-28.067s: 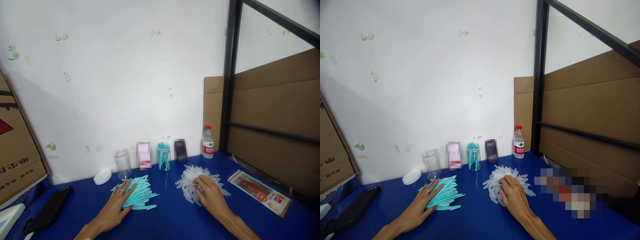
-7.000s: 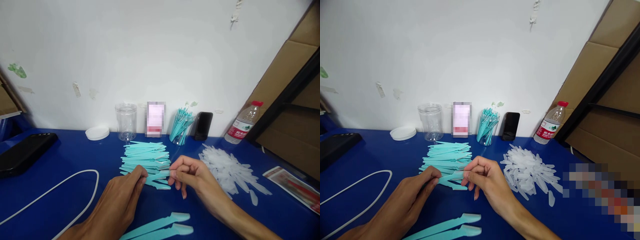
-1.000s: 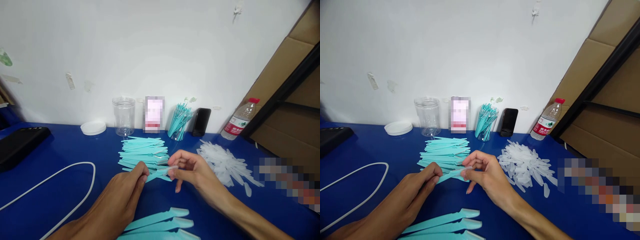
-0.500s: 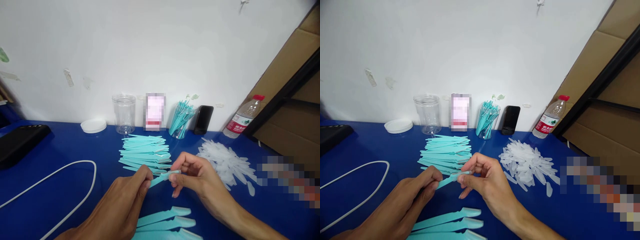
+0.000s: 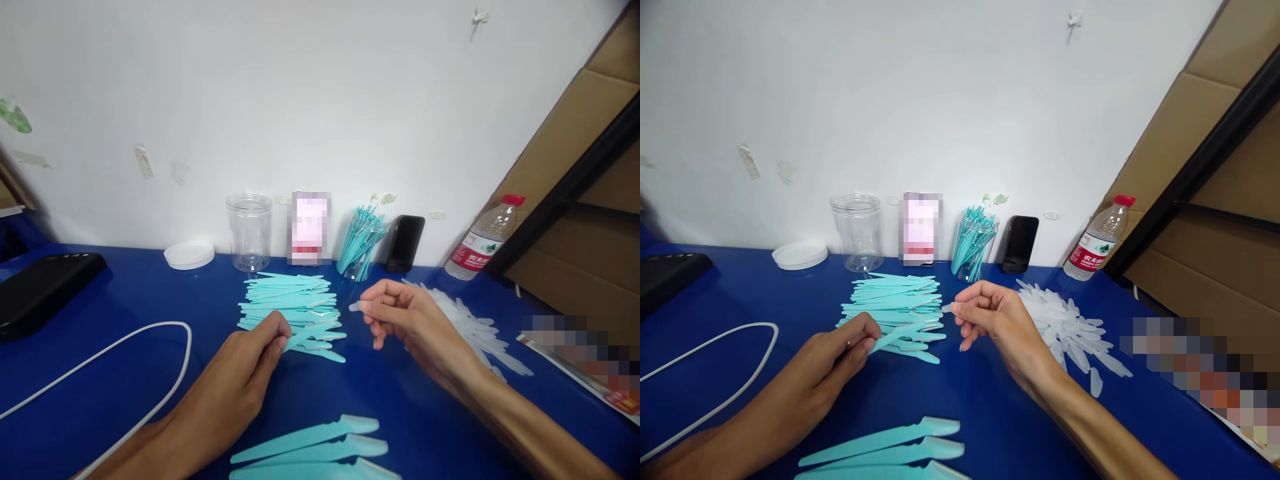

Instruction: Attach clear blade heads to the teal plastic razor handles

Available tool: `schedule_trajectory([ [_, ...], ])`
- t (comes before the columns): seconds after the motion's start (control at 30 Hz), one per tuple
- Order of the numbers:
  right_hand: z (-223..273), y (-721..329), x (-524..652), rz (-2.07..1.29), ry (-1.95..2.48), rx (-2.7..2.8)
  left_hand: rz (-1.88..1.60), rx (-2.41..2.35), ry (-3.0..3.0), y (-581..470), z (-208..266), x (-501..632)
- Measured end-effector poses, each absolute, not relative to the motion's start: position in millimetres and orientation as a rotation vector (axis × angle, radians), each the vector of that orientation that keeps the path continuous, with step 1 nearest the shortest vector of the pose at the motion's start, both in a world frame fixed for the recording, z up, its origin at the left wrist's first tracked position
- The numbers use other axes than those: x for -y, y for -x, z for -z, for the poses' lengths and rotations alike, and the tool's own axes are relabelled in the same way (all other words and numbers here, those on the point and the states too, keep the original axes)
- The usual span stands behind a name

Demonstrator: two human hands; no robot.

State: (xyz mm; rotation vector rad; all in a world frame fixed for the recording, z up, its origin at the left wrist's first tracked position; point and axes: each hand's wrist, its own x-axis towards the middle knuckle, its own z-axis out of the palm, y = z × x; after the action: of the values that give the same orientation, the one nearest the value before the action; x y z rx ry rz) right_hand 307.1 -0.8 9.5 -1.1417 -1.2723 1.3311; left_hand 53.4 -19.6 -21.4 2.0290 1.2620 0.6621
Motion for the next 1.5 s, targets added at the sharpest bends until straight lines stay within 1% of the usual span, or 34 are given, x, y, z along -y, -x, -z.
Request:
schedule_trajectory([
  [0.37, 9, -288, 8, -1.361, 1.174, 1.35, -0.66, -1.237, -2.108, -56, 20, 25],
  [0.73, 13, -275, 17, -1.407, 1.171, 1.377, -0.611, -1.183, -2.227, -57, 27, 27],
  [1.03, 13, -268, 27, -1.422, 1.136, 1.4, -0.643, -1.143, -2.212, -61, 27, 37],
  [1.1, 11, -274, 25, -1.429, 1.183, 1.515, -0.608, -1.154, -2.216, -59, 26, 34],
  [1.2, 3, -290, 18, -1.441, 1.265, 1.853, -0.577, -1.194, -2.281, -56, 23, 27],
  [1.27, -3, -301, 13, -1.325, 1.275, 2.133, -0.582, -1.185, -2.321, -56, 22, 23],
  [1.33, -9, -308, 11, -1.209, 1.273, 2.295, -0.579, -1.161, -2.313, -56, 20, 22],
  [1.5, -11, -310, 11, -1.001, 1.276, 2.43, -0.479, -1.06, -2.356, -59, 19, 25],
])
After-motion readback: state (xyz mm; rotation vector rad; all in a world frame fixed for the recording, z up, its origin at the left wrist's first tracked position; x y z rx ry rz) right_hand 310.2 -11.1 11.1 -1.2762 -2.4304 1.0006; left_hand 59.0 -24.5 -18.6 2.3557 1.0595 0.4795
